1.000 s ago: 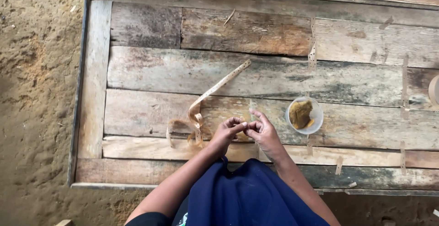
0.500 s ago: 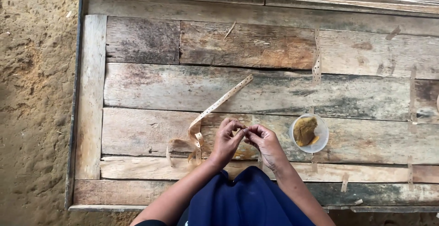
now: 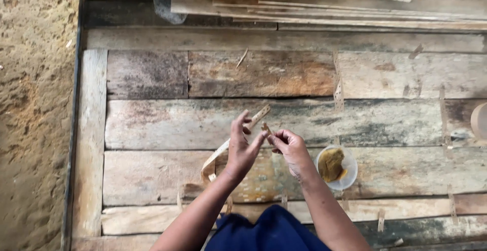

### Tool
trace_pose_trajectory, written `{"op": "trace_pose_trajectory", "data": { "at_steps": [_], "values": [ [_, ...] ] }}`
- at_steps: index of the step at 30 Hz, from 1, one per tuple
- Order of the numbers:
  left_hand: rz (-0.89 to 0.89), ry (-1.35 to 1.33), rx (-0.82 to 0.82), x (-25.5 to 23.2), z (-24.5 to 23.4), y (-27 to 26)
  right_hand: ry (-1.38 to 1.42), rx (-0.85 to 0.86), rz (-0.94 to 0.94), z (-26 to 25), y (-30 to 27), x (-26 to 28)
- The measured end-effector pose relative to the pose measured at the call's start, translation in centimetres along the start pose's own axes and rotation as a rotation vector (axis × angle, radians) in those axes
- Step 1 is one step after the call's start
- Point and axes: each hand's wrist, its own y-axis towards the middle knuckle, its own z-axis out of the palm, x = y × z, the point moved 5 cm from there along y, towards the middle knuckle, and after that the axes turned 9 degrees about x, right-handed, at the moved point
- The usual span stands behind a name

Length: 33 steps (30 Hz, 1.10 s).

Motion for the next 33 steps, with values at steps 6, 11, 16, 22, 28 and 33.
{"op": "trace_pose_trajectory", "data": {
  "at_steps": [6, 11, 16, 22, 28, 33],
  "values": [
    [0.135, 0.591, 0.012, 4.5, 0.3, 10.9, -0.01, -0.088, -0.04, -1.6, 8.1, 5.3],
    [0.33, 0.891, 0.219, 7.5, 1.4, 19.0, -0.023, -0.109, -0.037, -2.2, 16.0, 6.8],
    [-0.115, 1.097, -0.164, 10.9, -1.8, 22.9, -0.069, -0.14, -0.022, -1.5, 22.0, 9.9],
    [0.208, 0.907, 0.246, 11.2, 2.1, 25.5, -0.216, -0.075, -0.007, -0.4, 28.3, 9.3],
    [0.141, 0.835, 0.442, 10.8, 2.5, 26.0, -0.234, -0.154, 0.067, -1.3, 31.7, 6.6],
    [0.097, 0.899, 0.647, 11.2, 3.2, 26.2, -0.324, -0.198, 0.123, -0.8, 31.4, 7.3]
  ]
}}
